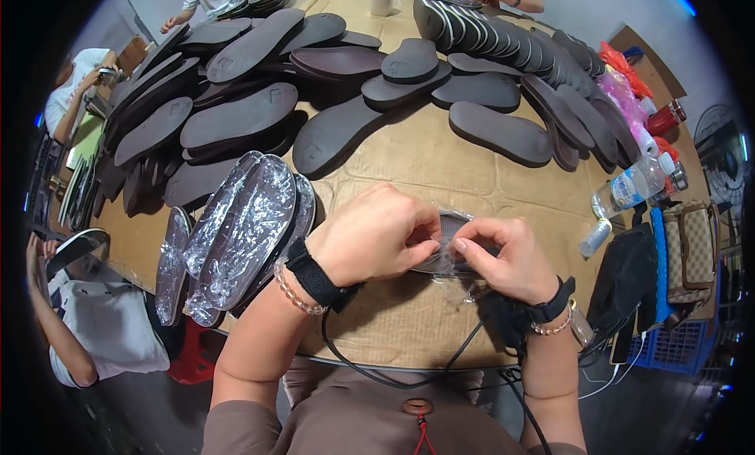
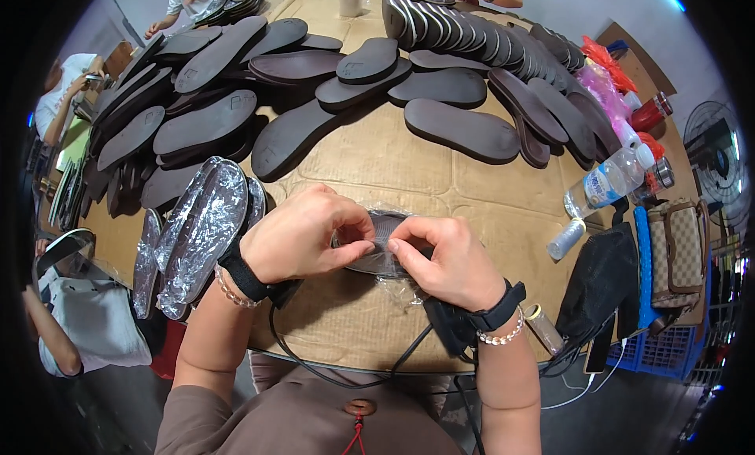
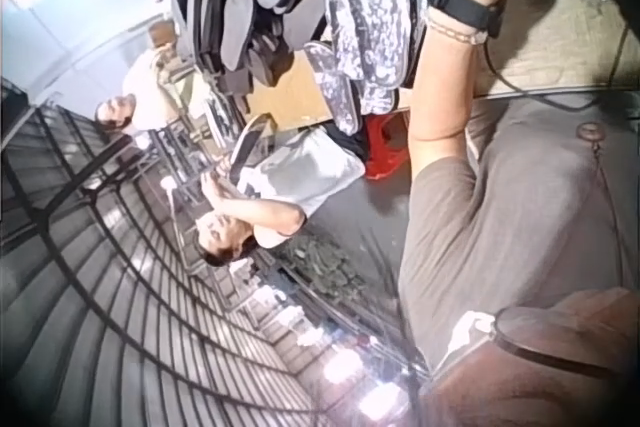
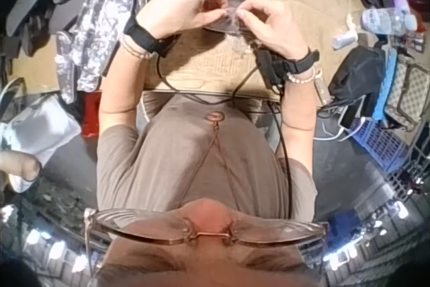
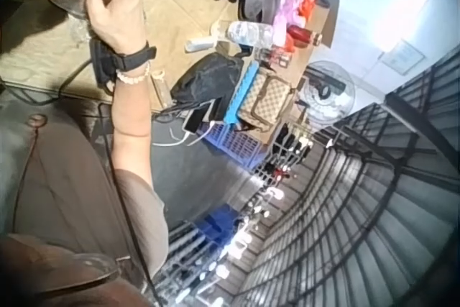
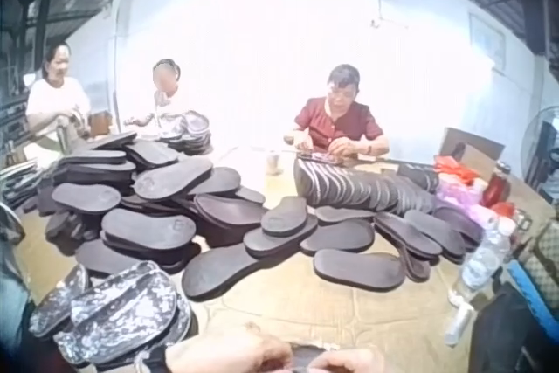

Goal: Applying protective plastic film to the underside of shoe soles at a work table in a factory.

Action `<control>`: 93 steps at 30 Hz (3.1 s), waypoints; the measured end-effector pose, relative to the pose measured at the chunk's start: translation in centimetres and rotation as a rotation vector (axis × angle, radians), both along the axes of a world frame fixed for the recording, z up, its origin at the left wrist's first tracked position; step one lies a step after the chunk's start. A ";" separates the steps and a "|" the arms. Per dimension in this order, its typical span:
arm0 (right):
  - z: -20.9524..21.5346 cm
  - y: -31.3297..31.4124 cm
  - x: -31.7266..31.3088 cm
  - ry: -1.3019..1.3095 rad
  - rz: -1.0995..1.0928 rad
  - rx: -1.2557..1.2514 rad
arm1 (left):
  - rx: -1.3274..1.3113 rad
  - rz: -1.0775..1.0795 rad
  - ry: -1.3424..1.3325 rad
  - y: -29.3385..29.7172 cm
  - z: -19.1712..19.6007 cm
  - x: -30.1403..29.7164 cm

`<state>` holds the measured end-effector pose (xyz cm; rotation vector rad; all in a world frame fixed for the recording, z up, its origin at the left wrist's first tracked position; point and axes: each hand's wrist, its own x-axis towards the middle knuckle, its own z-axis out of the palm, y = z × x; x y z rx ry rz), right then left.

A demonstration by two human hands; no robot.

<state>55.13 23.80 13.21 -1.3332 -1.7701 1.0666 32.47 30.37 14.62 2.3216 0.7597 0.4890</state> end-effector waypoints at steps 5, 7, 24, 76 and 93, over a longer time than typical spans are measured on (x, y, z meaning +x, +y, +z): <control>-0.6 -0.2 0.3 -0.066 -0.081 0.017 | 0.038 -0.004 -0.074 0.1 -1.0 -0.6; -0.6 -0.1 0.3 -0.060 -0.092 0.039 | -0.013 0.018 -0.109 0.1 -1.1 -0.6; 1.8 -0.6 -0.3 -0.146 -0.069 0.232 | 0.389 0.053 -0.134 -0.5 -2.1 0.2; 0.3 -1.1 -2.2 -0.105 -0.084 0.021 | 0.024 0.048 -0.153 0.1 -4.2 0.4; -0.7 -0.1 -3.1 -0.089 0.066 0.506 | -0.059 0.054 -0.146 0.5 -4.5 0.6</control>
